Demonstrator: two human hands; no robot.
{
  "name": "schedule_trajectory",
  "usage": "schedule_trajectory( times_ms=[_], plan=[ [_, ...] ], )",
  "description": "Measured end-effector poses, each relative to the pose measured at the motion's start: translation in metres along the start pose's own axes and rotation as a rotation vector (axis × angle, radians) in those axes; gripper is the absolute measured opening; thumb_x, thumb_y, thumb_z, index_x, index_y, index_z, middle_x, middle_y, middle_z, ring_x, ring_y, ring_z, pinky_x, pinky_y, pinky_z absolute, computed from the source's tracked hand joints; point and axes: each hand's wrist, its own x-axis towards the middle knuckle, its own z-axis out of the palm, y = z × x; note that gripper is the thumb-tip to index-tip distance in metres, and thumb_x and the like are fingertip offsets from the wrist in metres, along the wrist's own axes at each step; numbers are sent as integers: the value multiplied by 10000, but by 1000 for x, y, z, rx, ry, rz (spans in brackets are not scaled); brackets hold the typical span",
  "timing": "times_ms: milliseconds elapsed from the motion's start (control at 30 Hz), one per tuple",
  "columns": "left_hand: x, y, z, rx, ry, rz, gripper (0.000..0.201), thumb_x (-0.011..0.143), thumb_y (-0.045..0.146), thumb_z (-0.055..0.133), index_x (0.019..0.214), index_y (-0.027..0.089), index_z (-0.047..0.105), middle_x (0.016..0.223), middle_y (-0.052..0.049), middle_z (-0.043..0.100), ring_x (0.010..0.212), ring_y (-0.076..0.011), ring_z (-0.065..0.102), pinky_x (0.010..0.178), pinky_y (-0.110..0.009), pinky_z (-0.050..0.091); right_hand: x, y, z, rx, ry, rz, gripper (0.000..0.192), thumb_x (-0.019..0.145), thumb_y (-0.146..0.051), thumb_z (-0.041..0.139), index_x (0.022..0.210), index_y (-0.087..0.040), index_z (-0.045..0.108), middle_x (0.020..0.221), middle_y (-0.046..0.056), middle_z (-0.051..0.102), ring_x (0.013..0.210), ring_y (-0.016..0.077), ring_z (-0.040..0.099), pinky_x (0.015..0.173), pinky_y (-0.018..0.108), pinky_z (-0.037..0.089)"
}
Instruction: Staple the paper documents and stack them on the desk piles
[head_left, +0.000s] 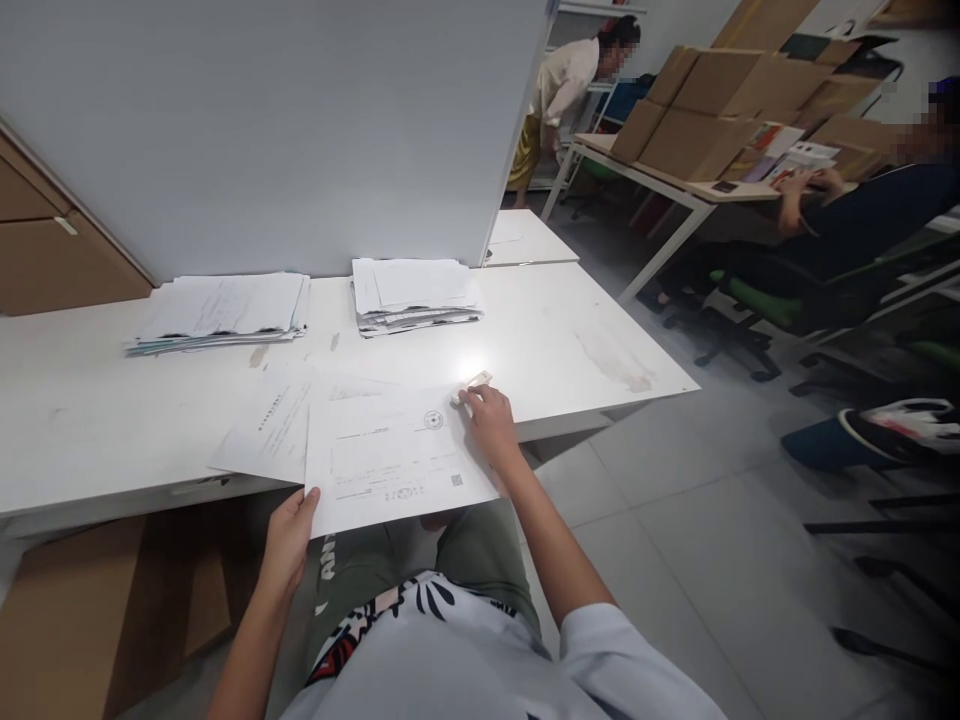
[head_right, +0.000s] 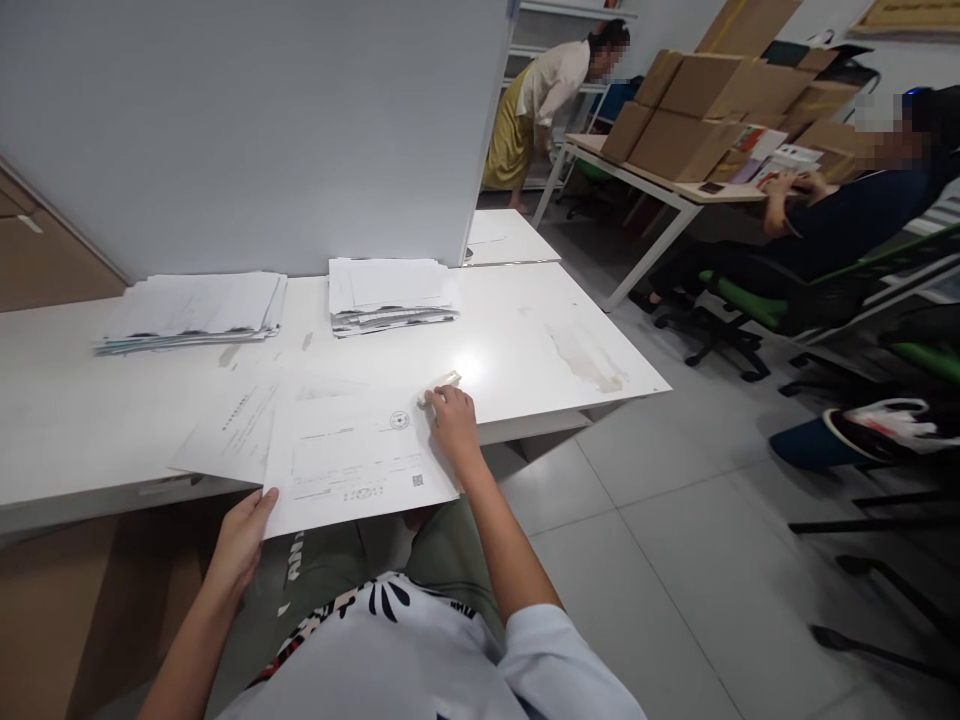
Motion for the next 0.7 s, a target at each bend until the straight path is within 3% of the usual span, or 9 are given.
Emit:
schedule_trajectory(
  times_ms=[200, 367, 533, 633, 700],
  plan=[
    [2, -2, 0, 112, 5, 43, 535, 517, 590, 762, 803, 144, 685, 758, -64, 720, 767, -259, 678, 748, -353, 538, 5, -7, -1, -156, -39, -43, 457, 828, 18, 430, 1159, -197, 658, 1126, 117, 627, 1051, 242, 532, 913, 367, 381],
    [-6, 4, -10, 352, 37, 199, 529, 564, 679, 663, 717, 173, 684, 730, -72, 722, 777, -302, 673, 664, -341, 530, 11, -8, -2, -158, -14, -52, 373, 827, -15, 475, 1078, -204, 676, 1046, 99, 629, 1023, 240, 525, 891, 355, 371],
    [-15, 34, -50, 445, 247, 310, 467, 556, 679, 645, 695, 240, 720, 732, -35, 740, 735, -314, 685, 609, -378, 558, 28, 5, 13, -156, 135, -78, 369, 846, -70, 484, 1163, -167, 646, 1049, 122, 598, 1007, 255, 509, 930, 379, 373],
    [-13, 65, -78, 353, 437, 325, 405, 535, 658, 697, 741, 312, 738, 781, 27, 751, 828, -318, 705, 722, -437, 596, 42, 18, 21, -105, 123, -92, 276, 892, -134, 453, 1093, -156, 641, 1004, 112, 580, 900, 230, 525, 840, 347, 408],
    [-5, 90, -86, 226, 559, 333, 348, 521, 616, 746, 728, 338, 716, 776, 61, 741, 857, -295, 710, 836, -453, 586, 48, 23, 26, -58, 118, -78, 243, 919, -191, 446, 1079, -154, 625, 1016, 112, 573, 891, 224, 537, 816, 336, 418]
  ],
)
